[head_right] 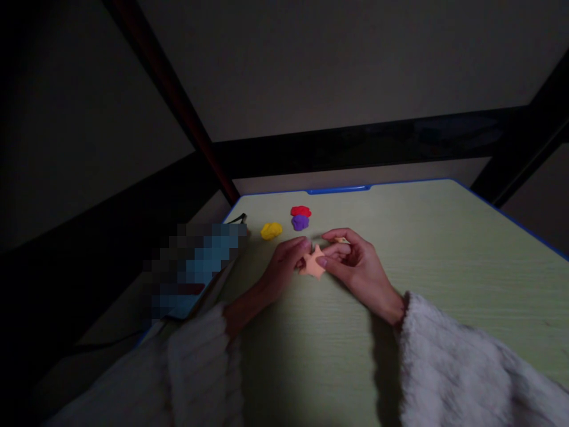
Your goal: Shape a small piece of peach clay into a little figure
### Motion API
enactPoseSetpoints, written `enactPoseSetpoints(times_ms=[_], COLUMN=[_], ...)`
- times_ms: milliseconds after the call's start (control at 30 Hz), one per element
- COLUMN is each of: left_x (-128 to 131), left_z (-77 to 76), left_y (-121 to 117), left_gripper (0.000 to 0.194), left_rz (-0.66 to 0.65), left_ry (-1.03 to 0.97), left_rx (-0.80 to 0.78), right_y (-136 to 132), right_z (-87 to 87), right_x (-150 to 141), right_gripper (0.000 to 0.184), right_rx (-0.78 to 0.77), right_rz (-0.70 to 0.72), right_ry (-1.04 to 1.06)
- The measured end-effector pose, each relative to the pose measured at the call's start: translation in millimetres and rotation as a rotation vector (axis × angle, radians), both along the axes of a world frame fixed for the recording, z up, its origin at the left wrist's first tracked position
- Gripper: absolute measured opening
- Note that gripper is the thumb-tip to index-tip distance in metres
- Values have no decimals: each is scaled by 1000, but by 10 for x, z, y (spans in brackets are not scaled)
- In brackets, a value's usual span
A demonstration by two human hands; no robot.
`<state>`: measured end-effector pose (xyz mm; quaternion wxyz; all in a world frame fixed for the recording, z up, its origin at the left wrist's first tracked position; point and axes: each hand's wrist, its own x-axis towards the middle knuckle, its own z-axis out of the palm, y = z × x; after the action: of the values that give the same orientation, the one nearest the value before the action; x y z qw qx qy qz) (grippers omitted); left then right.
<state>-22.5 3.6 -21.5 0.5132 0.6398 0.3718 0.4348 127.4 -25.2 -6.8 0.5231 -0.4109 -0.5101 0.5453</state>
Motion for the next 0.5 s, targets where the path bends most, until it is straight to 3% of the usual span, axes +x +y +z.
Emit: enactPoseSetpoints(times_ms=[133, 367, 500], left_x=[-2, -8, 3], left_z=[-33, -130, -108], left_y=[36, 76, 69], left_gripper=[36, 38, 39], left_rz=[107, -33, -93], left_ry=[17, -37, -62], left_rx=[-80, -159, -205], right_y=[6, 25, 16], right_z=[11, -16, -46], right_x=[-2, 7, 30], right_gripper=[35, 38, 41], right_rx=[-12, -26, -33], right_rz=[-15, 21, 85], right_ry=[-4, 57, 107])
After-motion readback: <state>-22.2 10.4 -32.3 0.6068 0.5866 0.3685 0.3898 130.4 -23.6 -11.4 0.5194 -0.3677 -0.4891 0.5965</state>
